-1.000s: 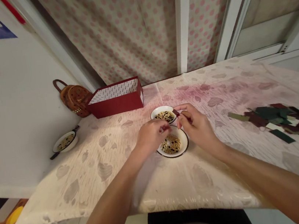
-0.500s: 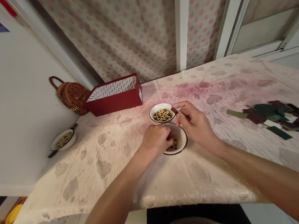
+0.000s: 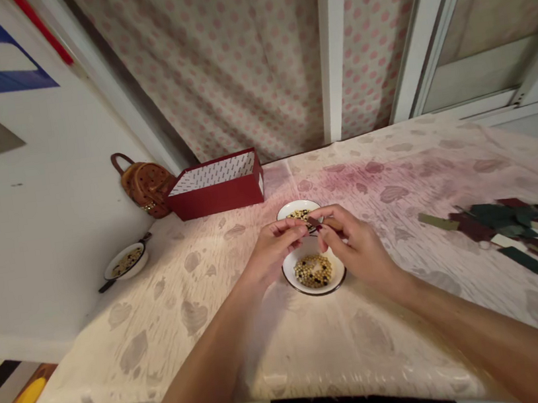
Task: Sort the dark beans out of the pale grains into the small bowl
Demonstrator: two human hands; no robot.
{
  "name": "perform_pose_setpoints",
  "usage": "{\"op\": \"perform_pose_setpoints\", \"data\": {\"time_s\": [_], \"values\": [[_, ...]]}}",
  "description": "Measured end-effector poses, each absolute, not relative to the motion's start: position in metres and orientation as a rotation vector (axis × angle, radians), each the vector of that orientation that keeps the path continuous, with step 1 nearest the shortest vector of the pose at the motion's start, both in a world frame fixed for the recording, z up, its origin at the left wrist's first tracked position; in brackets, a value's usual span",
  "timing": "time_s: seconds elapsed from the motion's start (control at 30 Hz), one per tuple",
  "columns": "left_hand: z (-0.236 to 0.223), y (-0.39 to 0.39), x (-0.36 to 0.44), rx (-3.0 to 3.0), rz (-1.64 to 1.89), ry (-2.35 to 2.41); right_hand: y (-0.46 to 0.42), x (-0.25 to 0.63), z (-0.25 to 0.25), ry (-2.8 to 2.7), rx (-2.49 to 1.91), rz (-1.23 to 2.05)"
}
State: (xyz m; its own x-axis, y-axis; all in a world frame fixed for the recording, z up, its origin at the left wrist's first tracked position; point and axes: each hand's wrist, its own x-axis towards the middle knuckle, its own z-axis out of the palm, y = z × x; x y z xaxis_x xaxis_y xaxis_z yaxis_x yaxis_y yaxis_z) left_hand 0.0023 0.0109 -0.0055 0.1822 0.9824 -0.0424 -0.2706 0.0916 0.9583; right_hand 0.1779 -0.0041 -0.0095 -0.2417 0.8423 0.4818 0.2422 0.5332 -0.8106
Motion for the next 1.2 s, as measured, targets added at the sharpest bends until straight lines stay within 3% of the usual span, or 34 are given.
{"op": "perform_pose_setpoints", "data": {"time_s": [0.43,0.7,0.8,1.0,1.2], "values": [[-0.006,0.012,0.003,1.021,1.176,0.882,-0.002,0.178,-0.016,-1.784,-0.943,0.744],[-0.022,0.038,-0.001,1.511,1.379,1.283,-0.001,0.180,-0.013,-1.711,-1.083,0.671],[-0.017,0.028,-0.004,1.813,1.235,1.364,0.000,0.181,-0.012,-1.690,-1.102,0.645],[-0.002,-0.005,0.003,2.326,0.609,1.305,0.001,0.181,-0.013,-1.702,-1.111,0.611],[-0.008,-0.004,0.016,2.537,0.514,1.252,0.001,0.181,-0.013,-1.701,-1.130,0.595]]}}
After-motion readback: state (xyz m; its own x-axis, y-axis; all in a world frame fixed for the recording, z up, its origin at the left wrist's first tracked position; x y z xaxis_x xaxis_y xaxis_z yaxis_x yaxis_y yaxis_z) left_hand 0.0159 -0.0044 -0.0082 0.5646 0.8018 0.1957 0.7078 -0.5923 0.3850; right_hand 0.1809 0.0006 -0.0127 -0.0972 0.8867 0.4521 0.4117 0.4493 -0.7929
